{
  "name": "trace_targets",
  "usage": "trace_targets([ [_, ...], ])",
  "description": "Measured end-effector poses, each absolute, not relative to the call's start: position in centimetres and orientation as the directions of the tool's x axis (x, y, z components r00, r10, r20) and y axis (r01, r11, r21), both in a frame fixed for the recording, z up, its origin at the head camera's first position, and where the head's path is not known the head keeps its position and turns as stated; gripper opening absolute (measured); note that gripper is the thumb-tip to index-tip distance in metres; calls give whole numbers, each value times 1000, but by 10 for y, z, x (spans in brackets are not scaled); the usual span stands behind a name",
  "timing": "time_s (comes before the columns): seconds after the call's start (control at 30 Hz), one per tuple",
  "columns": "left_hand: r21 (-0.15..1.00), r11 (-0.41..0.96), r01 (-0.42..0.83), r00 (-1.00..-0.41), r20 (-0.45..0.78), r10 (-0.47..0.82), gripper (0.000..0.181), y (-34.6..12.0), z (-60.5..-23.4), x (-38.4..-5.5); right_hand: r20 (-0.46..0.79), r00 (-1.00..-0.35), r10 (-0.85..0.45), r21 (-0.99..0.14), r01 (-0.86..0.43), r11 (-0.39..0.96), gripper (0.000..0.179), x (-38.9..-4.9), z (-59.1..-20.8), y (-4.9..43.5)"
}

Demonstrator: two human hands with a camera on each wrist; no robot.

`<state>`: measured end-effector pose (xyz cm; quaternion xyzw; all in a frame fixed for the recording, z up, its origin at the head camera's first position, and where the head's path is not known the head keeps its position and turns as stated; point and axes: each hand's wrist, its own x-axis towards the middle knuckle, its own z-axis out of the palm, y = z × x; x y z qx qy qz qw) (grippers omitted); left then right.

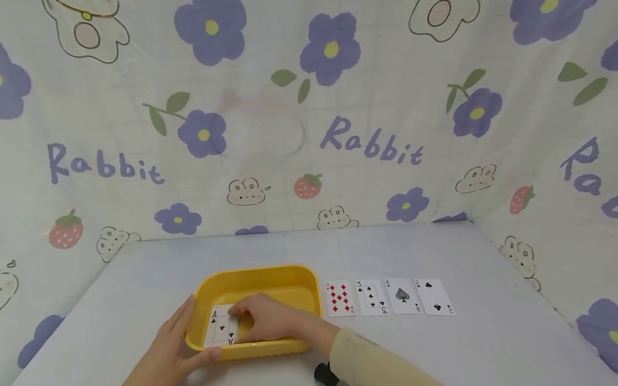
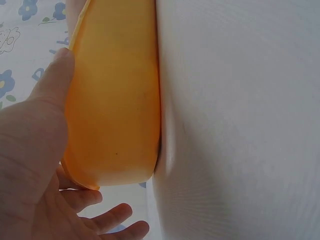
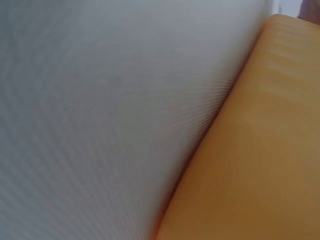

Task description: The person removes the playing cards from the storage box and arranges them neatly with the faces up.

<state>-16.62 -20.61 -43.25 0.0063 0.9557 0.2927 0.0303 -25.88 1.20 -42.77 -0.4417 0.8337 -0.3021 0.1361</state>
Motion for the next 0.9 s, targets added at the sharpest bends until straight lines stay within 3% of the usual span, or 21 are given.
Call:
trace_targets([
  [0.07,559,829,-2,-998,-53,33,129,-206,-433,-166,26,-577,-816,-624,-647,438,56,-259,-429,11],
  [0.33,572,820,-10,-997,-64,32,128,-206,-434,-167,16,-702,-712,-632,-559,537,63,-260,-430,10],
  [0.57,560,828,-19,-996,-79,30,129,-206,-432,-167,10,-686,-728,-520,-625,582,86,-264,-432,3],
  [0.7,556,831,-11,-997,-73,35,129,-205,-433,-167,38,-683,-729,-472,-655,590,86,-264,-434,-1],
  [0.9,555,832,6,-997,-56,44,129,-205,-432,-167,39,-692,-720,-495,-640,588,83,-264,-433,-2],
])
